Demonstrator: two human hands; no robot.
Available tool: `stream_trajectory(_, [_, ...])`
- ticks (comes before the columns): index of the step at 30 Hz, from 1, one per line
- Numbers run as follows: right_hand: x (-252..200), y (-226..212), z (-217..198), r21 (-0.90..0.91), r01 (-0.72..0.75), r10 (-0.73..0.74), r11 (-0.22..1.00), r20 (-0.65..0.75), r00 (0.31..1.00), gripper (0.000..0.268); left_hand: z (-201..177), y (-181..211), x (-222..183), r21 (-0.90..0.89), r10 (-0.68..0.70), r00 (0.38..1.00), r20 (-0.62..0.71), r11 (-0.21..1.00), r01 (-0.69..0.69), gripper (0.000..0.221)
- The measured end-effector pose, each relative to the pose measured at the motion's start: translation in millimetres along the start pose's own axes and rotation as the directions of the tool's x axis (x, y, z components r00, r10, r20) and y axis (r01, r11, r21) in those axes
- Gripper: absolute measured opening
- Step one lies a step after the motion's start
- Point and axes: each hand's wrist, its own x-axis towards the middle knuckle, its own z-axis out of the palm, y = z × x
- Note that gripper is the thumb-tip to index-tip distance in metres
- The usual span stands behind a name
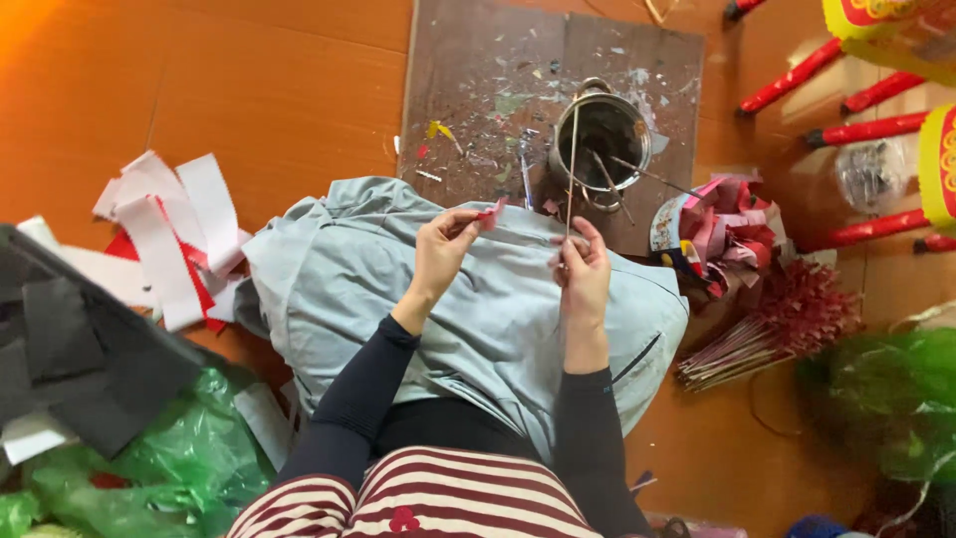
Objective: Assembling decorative paper flowers by sticking paper petals onto wooden rods using adhesive.
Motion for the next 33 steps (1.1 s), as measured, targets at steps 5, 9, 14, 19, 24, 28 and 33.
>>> stream_trajectory(5, [-22,21,33,-0.407,0.144,-0.084,0.902,0.16,0.983,0.016,-13,27,-16,-0.045,0.107,0.98,0.169,0.994,-0.101,0.016])
stream_trajectory(9, [-41,12,62,-0.391,0.551,-0.307,0.737,0.532,0.789,0.012,-21,42,-31,0.06,-0.028,0.958,0.284,0.998,0.012,0.006])
stream_trajectory(14, [-35,23,52,-0.325,0.447,-0.16,0.833,0.633,0.757,0.013,-27,28,-31,0.134,-0.05,0.972,0.23,0.991,0.019,0.01])
stream_trajectory(19, [-36,33,48,-0.299,0.291,-0.104,0.909,0.513,0.852,0.016,-24,16,-30,0.042,-0.158,0.954,0.256,0.987,0.152,0.011])
stream_trajectory(24, [-44,22,61,-0.318,0.526,-0.27,0.789,0.59,0.761,0.015,-23,6,-30,0.02,-0.17,0.954,0.248,0.985,0.171,0.011])
stream_trajectory(28, [-43,26,58,-0.421,0.623,-0.353,0.659,0.558,0.751,0.016,-26,9,-30,-0.077,-0.257,0.928,0.271,0.955,0.287,0.012])
stream_trajectory(33, [-54,13,66,-0.456,0.692,-0.356,0.561,0.622,0.698,0.015,-32,-7,-26,-0.327,-0.426,0.855,0.297,0.796,0.51,0.013])
